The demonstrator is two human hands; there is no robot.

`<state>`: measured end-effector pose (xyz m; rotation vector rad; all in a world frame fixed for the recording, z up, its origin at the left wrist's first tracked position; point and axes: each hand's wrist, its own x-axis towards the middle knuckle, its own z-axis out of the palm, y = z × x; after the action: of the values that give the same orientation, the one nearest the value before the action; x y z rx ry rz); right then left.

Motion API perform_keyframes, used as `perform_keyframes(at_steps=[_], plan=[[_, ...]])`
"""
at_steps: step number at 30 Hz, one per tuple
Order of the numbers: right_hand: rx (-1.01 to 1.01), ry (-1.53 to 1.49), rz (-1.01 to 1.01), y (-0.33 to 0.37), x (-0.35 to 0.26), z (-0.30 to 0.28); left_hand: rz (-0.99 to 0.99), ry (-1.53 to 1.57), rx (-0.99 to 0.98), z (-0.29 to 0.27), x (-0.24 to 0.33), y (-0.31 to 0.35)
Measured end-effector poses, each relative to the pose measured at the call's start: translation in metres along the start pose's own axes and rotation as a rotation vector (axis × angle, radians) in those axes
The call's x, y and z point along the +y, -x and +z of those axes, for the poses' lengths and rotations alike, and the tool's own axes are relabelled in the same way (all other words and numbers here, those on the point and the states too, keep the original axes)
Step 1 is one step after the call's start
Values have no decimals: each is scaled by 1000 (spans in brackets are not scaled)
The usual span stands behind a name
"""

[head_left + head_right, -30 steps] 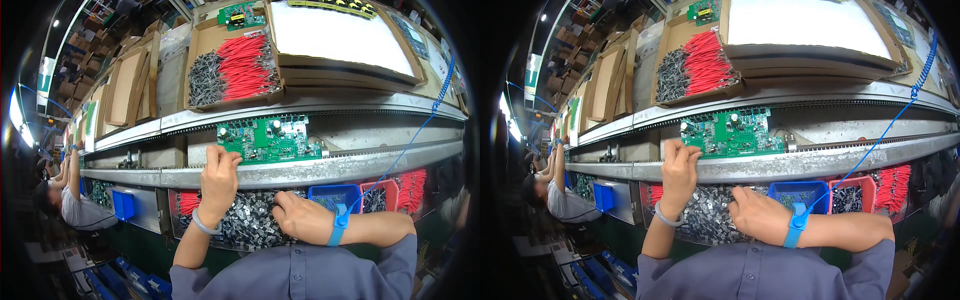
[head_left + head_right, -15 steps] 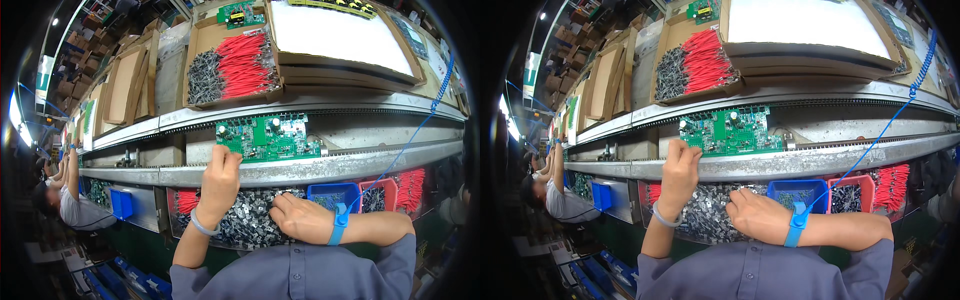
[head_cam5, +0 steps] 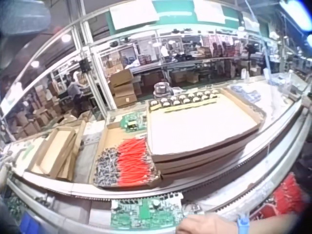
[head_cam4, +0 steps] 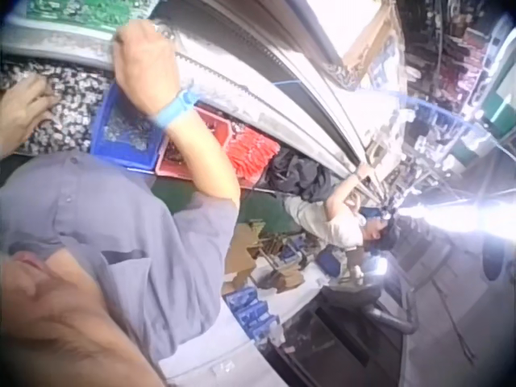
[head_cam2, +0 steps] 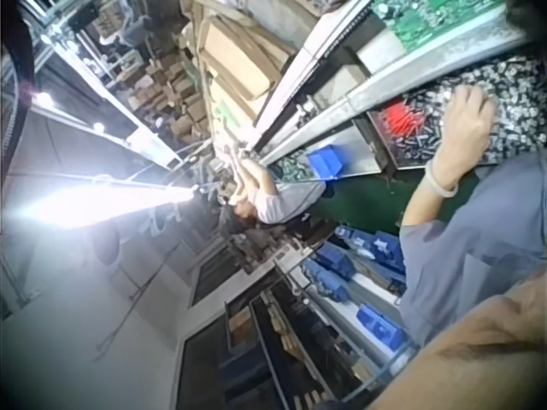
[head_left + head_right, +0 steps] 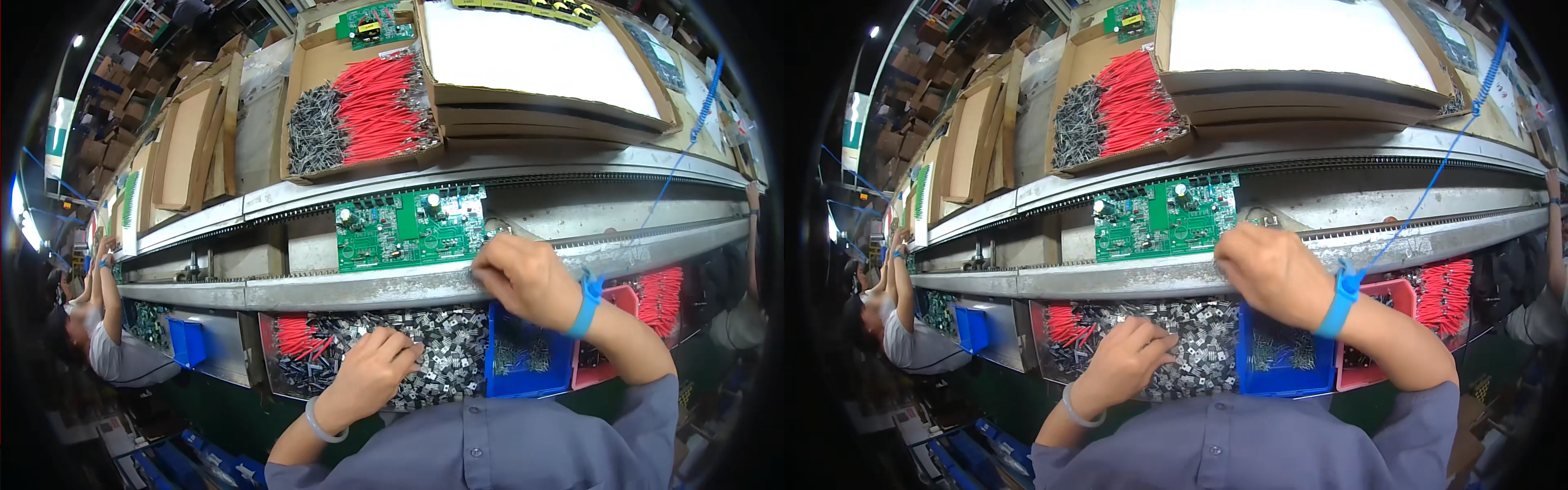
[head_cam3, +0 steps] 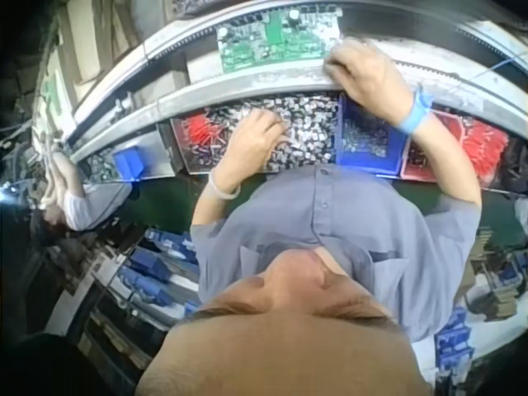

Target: The person assembles a circuit board by attaching wires, mounting transformers, and inserting electronic components into it by hand, then pushes the board down the assembly line.

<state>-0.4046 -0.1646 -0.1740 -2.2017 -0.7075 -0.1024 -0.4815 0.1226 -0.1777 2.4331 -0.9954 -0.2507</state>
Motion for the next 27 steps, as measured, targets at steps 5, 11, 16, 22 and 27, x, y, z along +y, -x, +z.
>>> perform_keyframes(at_steps=[5,11,16,22,27], plan=[[44,32,23,-14,15,8,-21,22,38,5,1,2],[72,125,-13,-18,17,12,-79,125,92,5,3,5],[41,132,2,-19,16,11,-138,230,192,5,11,-1],[58,195,-47,-18,18,15,-229,449,251,8,14,-3],[35,330,-100,-21,14,22,-200,466,261,7,8,-5]])
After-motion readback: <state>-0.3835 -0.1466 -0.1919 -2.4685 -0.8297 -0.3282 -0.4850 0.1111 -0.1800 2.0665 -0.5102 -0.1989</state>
